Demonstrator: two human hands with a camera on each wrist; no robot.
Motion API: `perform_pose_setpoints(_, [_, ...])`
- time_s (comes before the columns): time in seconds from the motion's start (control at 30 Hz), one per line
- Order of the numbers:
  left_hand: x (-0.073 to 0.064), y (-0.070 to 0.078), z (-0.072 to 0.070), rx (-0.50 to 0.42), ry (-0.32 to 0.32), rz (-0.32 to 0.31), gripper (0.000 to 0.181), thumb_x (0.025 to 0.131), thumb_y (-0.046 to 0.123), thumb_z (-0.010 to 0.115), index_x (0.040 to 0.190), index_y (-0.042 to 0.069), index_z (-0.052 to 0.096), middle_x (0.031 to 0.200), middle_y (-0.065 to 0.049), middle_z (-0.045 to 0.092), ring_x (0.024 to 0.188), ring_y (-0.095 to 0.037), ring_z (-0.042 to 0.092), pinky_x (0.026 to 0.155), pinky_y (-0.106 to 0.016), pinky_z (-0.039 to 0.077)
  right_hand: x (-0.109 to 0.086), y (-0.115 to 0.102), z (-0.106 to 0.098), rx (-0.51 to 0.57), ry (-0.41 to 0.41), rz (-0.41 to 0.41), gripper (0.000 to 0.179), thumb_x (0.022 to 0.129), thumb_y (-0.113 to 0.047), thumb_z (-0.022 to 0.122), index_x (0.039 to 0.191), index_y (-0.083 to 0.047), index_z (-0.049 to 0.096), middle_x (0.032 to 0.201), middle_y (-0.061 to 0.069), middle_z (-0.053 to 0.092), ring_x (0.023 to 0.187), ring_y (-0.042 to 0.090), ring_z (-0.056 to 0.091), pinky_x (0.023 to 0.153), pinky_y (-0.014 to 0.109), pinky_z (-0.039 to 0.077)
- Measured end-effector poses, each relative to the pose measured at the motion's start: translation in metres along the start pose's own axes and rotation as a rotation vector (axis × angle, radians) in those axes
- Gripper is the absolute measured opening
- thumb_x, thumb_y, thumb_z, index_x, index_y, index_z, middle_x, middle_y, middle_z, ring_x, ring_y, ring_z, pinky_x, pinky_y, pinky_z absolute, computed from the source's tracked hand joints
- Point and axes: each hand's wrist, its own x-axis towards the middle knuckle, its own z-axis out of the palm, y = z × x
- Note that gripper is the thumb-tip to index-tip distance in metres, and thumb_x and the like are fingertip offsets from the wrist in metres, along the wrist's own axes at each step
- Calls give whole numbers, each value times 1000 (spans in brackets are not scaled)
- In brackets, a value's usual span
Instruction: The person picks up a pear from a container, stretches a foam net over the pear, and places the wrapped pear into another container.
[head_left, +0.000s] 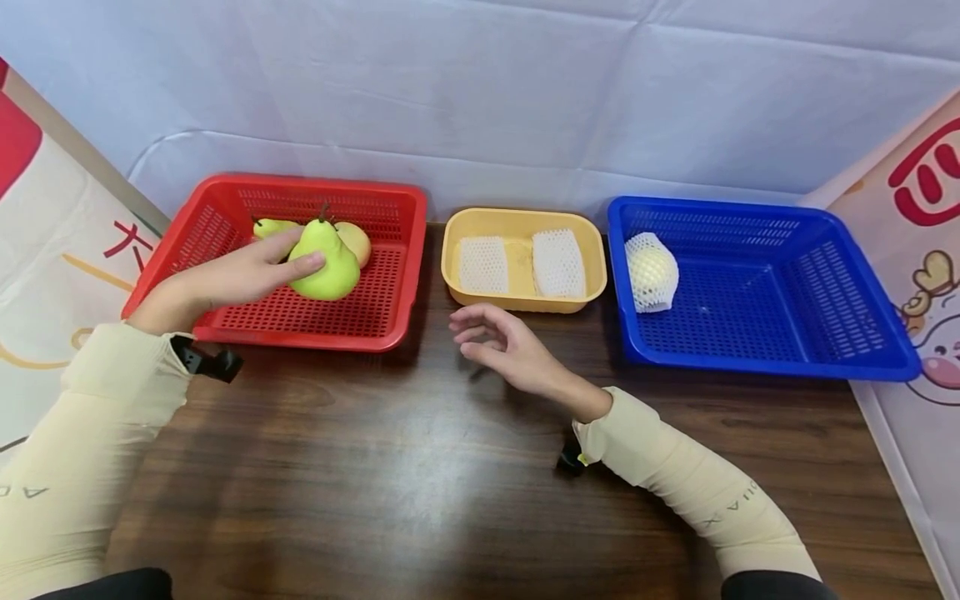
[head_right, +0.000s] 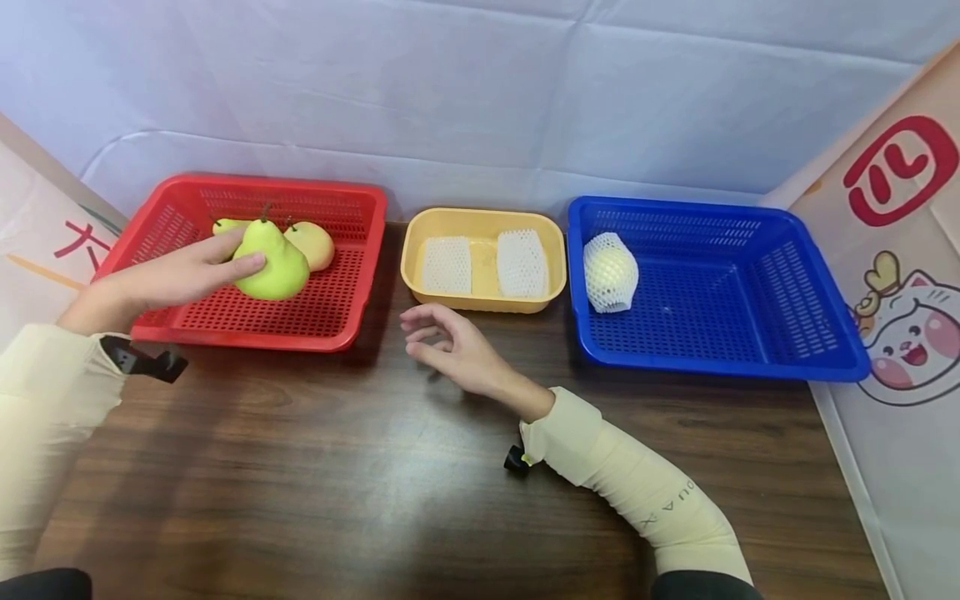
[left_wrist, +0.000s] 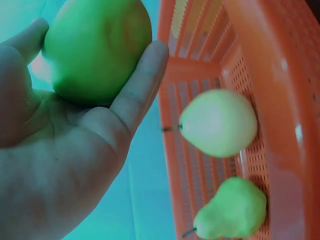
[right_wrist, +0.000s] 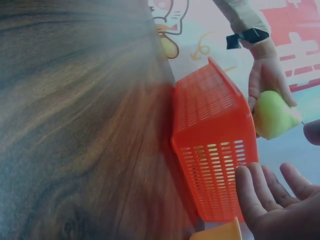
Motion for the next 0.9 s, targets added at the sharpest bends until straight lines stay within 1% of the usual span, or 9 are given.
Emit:
perform_pose_setpoints(0.07, [0,2,5,-31,-5,42,34,110,27,44,135,3,45,107,-9,54,100,-17,51,86,-22,43,0,-1,0,-2,0,-14,40,94,9,63,132,11,53,131,28,59,115,44,61,91,29,55])
perform_pose_setpoints(0.13, [-1,5,10,-50,-11,66,34,111,25,44,136,3,44,107,-10,55,100,-16,51,86,-21,43,0,-1,1,0,0,-25,41,94,9,62,133,11,52,133,28,58,116,41,61,93,31,55])
perform_pose_setpoints(0.27, [-4,12,21,-63,-4,77,40,111,25,44,144,3,41,113,-11,56,106,-14,52,91,-18,42,-1,-4,1,20,2,-48,43,93,10,61,135,12,49,137,28,54,119,43,58,96,31,53])
perform_pose_setpoints(0.33, [-5,14,26,-55,0,79,44,110,26,45,148,3,37,118,-11,56,110,-13,51,92,-17,41,-2,-5,2,39,2,-62,44,93,11,60,136,13,48,138,29,52,122,45,56,97,31,53])
perform_pose_setpoints(0.4, [-5,16,32,-38,0,94,46,110,25,47,149,3,36,119,-11,56,111,-14,50,92,-16,40,-3,-6,2,64,1,-75,45,94,11,58,137,14,45,140,30,50,124,48,53,98,31,52])
perform_pose_setpoints(0.6, [-6,29,49,-3,-6,141,41,108,23,52,142,5,39,109,-9,54,107,-20,49,91,-23,40,-3,-8,4,167,-17,-113,48,96,9,53,141,16,38,144,32,42,130,56,41,102,38,52])
perform_pose_setpoints(0.73, [-5,36,62,-7,11,157,46,107,23,55,145,5,37,113,-10,55,108,-21,51,95,-33,42,-3,-10,5,193,-26,-150,50,98,3,50,143,17,34,147,33,39,133,57,38,103,45,51])
perform_pose_setpoints(0.83, [-3,40,72,-30,31,170,46,106,22,56,145,6,38,115,-12,57,106,-22,53,94,-39,44,-3,-11,5,194,-23,-180,52,100,-4,48,144,17,32,149,33,36,135,49,41,104,49,49])
perform_pose_setpoints(0.9, [-1,43,80,-48,50,177,46,106,22,58,145,6,39,117,-12,57,105,-22,54,92,-41,46,-2,-11,6,193,-15,-199,53,101,-9,47,145,18,31,151,34,34,135,41,44,104,51,49])
